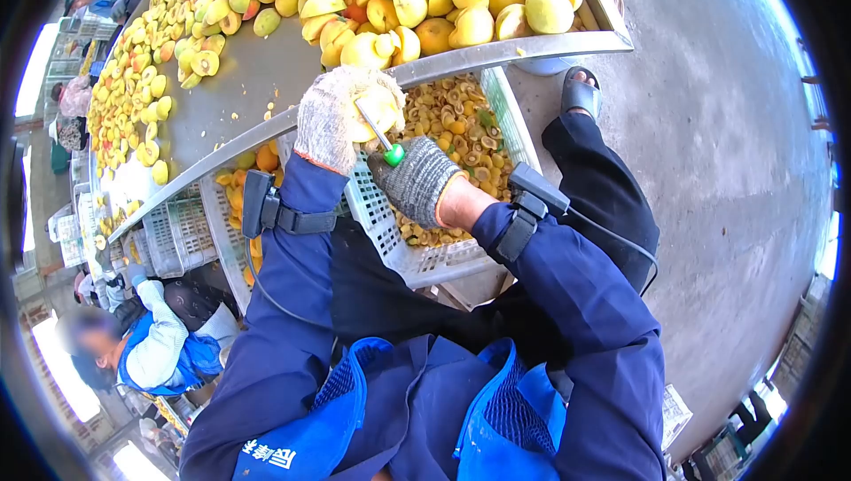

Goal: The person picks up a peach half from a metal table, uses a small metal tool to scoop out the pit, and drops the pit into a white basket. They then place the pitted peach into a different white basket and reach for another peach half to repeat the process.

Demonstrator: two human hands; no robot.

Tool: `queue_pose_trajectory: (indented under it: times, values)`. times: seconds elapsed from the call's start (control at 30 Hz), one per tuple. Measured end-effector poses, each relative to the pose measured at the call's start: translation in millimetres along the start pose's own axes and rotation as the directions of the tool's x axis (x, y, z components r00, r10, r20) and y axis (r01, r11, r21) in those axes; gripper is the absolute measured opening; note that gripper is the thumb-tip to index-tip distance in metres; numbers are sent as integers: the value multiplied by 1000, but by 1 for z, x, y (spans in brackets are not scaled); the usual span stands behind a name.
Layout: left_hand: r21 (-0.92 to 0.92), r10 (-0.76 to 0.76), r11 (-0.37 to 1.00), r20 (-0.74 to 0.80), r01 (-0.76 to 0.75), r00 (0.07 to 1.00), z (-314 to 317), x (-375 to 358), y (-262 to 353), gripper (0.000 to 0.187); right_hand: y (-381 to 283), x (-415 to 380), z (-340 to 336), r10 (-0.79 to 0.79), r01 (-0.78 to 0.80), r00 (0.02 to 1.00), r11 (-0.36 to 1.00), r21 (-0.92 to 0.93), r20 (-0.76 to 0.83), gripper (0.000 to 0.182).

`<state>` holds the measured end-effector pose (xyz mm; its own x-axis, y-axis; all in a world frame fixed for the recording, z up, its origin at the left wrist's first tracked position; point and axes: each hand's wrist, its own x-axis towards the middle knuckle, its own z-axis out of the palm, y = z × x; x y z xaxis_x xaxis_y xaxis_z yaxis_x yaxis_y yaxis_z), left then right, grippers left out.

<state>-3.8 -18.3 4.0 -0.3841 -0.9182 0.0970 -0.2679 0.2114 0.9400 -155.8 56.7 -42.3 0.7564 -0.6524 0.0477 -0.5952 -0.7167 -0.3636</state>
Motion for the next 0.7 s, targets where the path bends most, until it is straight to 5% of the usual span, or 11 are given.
queue_pose_trajectory:
  times: [0.03, 0.07, 0.17, 0.23, 0.37, 0.43, 0.57, 0.6, 0.7]
  values:
    - [-453, -292, 835, 113, 311, 950, 1, -1, -1, 18, -3, -1, -1, -52, 51, 994, 999, -12, -95, 41]
    - [-454, -299, 833, 112, 317, 948, 1, -2, -3, 18, -9, 0, -2, 4, 13, 984, 996, 91, -178, 12]
    - [-252, -239, 933, 106, 258, 965, -3, 0, -14, 18, -8, 1, -4, -15, 32, 991, 991, 128, -137, 14]
    - [277, 113, 949, 151, -151, 982, -8, 5, -21, 14, -1, 2, 1, -21, 34, 989, 996, 87, -147, 15]
    - [376, 268, 875, 149, -305, 952, -11, 6, -11, 15, -1, 0, 10, -43, 47, 972, 999, 14, -231, 14]
    - [426, 270, 834, 238, -350, 933, -13, 7, -12, 16, -5, -1, 8, -41, 59, 984, 993, 99, -176, 13]
    - [434, 283, 841, 154, -322, 947, -11, 0, -24, 21, -13, -2, -1, 14, -11, 1000, 942, 336, -7, 16]
    - [450, 279, 831, 172, -327, 945, -11, -2, -24, 21, -12, -5, 7, -28, 54, 988, 985, 167, -155, 18]
    - [475, 231, 821, 234, -318, 944, -13, 2, -37, 24, -7, -7, 18, -59, 68, 979, 997, 39, -195, 20]
